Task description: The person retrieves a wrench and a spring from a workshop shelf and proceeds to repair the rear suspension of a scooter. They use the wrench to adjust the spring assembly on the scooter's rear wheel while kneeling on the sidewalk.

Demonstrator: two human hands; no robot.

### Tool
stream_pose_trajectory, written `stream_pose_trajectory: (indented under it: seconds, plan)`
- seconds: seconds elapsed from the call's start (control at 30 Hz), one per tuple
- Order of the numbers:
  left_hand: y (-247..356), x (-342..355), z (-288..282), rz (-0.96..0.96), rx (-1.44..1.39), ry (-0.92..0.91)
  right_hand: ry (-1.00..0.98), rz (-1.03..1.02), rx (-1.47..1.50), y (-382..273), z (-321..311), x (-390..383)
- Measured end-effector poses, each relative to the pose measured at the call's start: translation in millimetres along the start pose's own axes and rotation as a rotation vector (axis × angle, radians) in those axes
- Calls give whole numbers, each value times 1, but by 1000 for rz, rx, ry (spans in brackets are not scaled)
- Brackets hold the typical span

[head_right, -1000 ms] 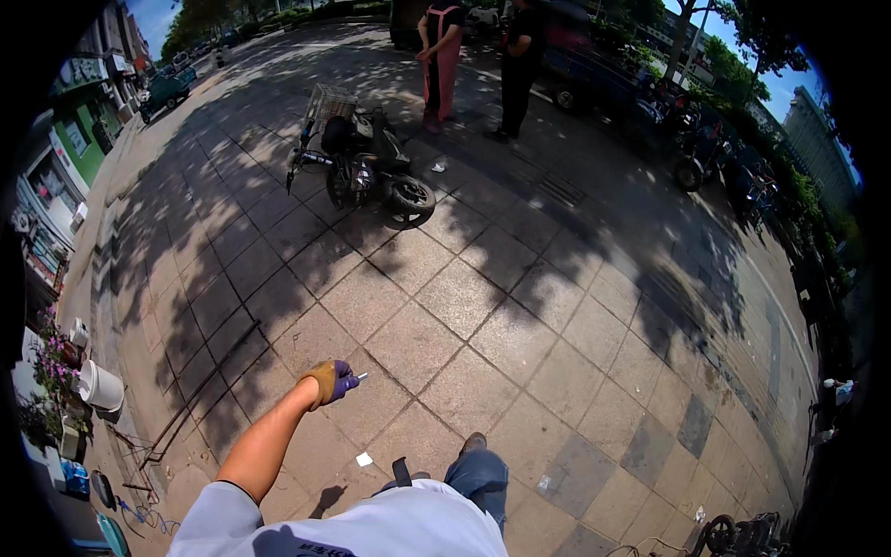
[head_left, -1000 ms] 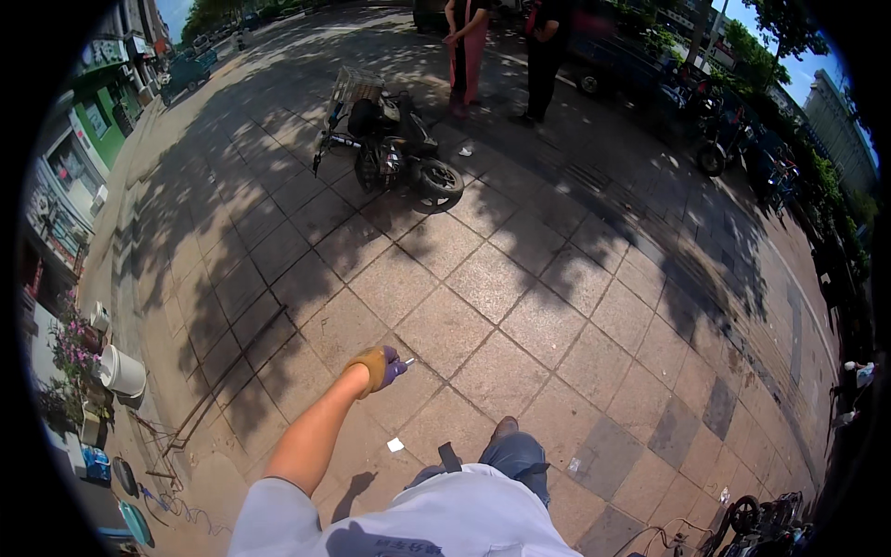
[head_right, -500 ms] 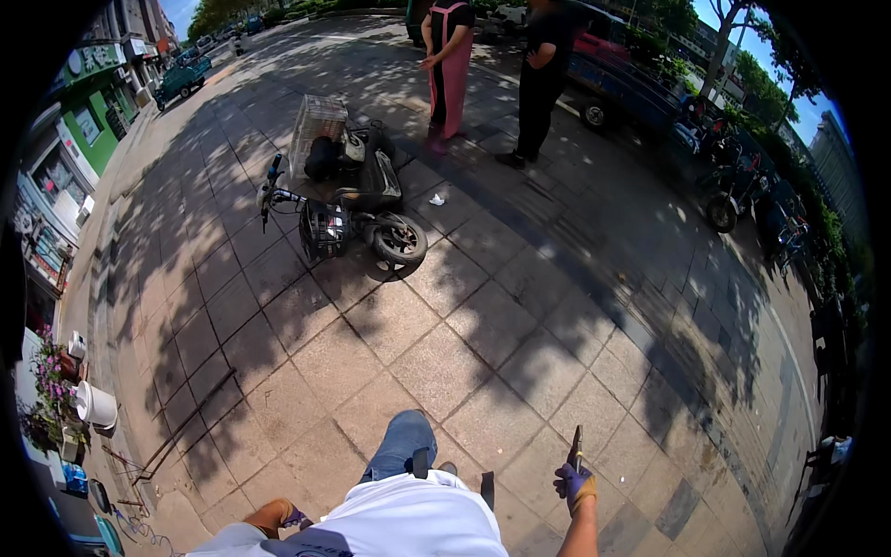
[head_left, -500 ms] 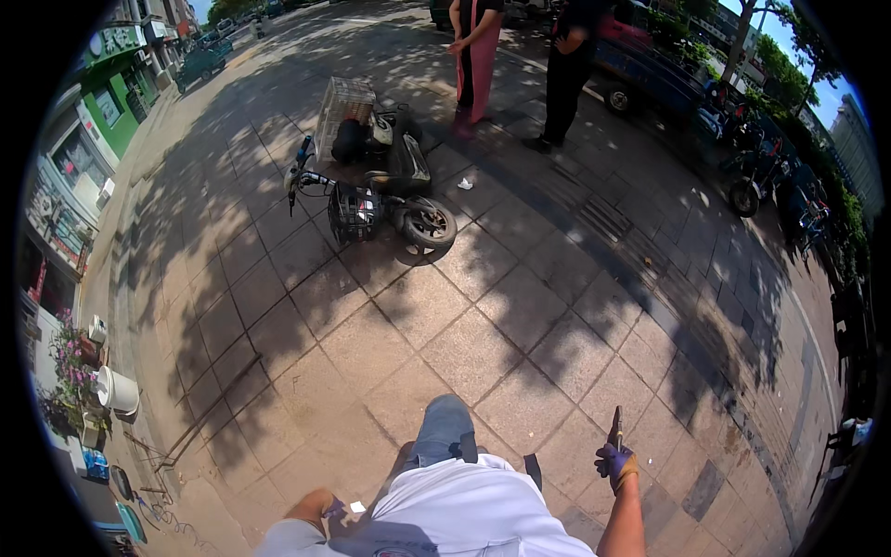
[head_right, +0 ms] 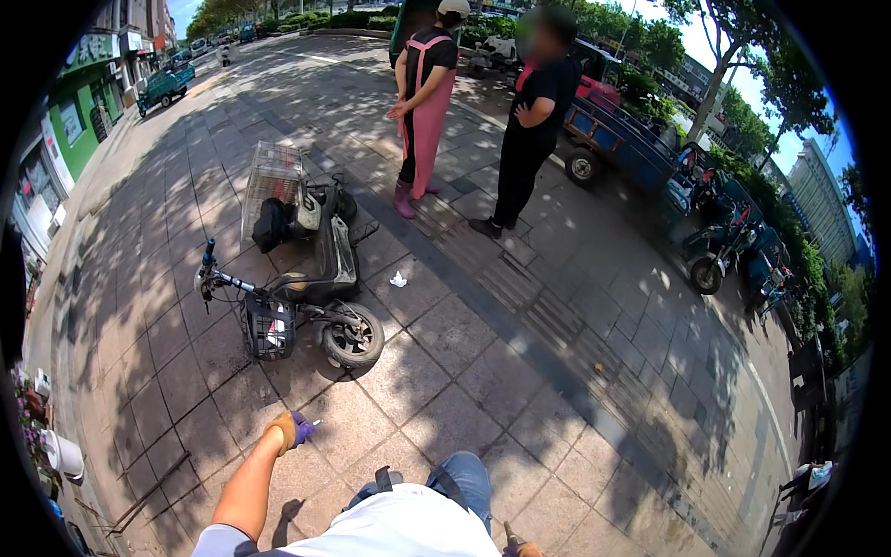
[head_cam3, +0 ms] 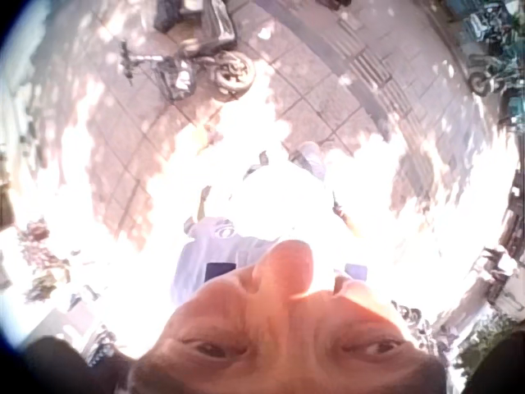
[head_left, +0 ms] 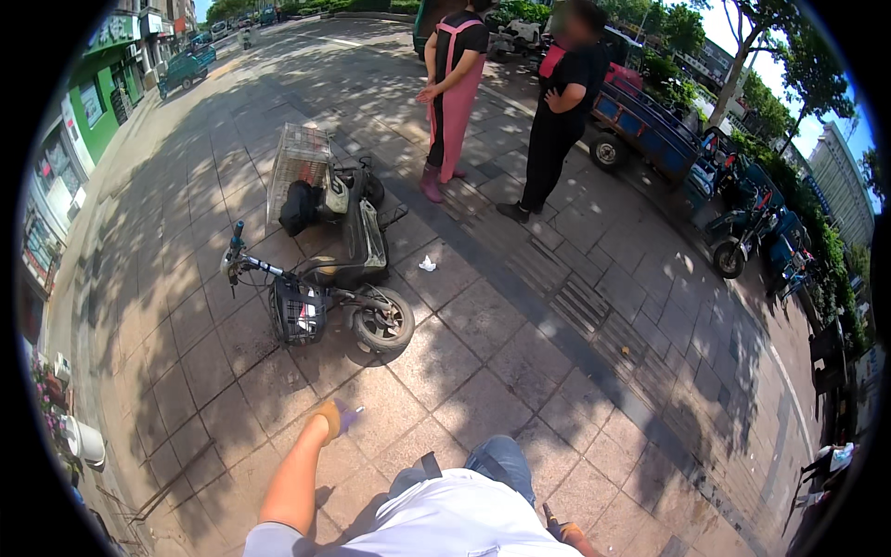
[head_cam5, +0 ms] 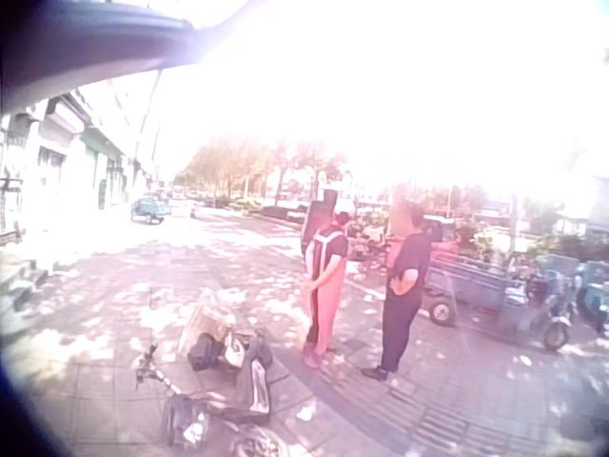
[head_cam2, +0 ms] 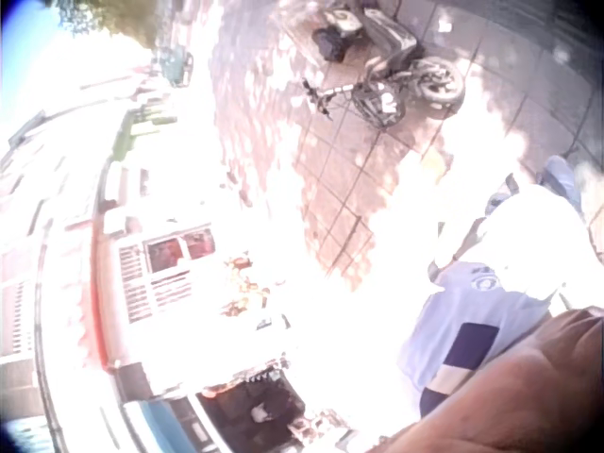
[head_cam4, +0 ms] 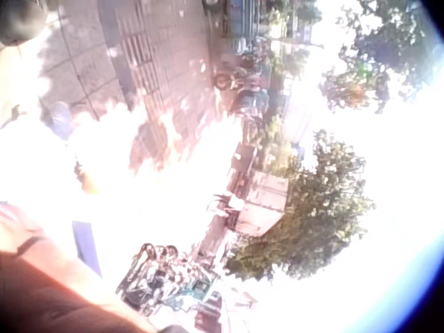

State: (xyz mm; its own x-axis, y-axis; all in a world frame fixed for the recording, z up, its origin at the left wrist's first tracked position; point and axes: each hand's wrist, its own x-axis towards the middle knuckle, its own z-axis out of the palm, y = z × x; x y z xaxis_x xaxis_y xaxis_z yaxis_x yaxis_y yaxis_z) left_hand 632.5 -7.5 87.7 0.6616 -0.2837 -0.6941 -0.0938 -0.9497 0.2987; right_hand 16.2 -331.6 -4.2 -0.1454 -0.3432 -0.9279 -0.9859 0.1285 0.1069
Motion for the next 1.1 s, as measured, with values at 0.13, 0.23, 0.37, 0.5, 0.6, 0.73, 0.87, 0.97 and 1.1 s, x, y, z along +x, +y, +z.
stream_pose_trajectory:
  seconds: [0.13, 0.23, 0.37, 0.5, 0.6, 0.73, 0.87, 0.97, 1.1]
  plan:
    - [44, 74, -79, 32, 75, 155, -77, 3, -1, -78, -51, 16]
    - [47, 140, -56, -247, 55, -69, -93, 10, 25, -140, -118, 53]
    - [-4, 186, 55, -395, 223, -682, -131, -46, 68, -247, -227, 127]
    - [49, 196, 85, -300, 250, -675, 72, -275, 201, -432, -355, 112]
    - [102, 267, 85, -268, 141, -691, 193, -471, 302, -548, -457, 50]
    - [147, 361, 24, -329, -18, -620, 356, -602, -39, -680, -527, 98]
    - [176, 452, -49, -489, -328, -503, 226, -467, -64, -736, -540, 142]
    - [224, 538, -150, 412, 162, 279, 127, -281, -109, -743, -577, 186]
    - [288, 528, -254, -62, -169, -129, 70, -163, -192, -793, -550, 73]
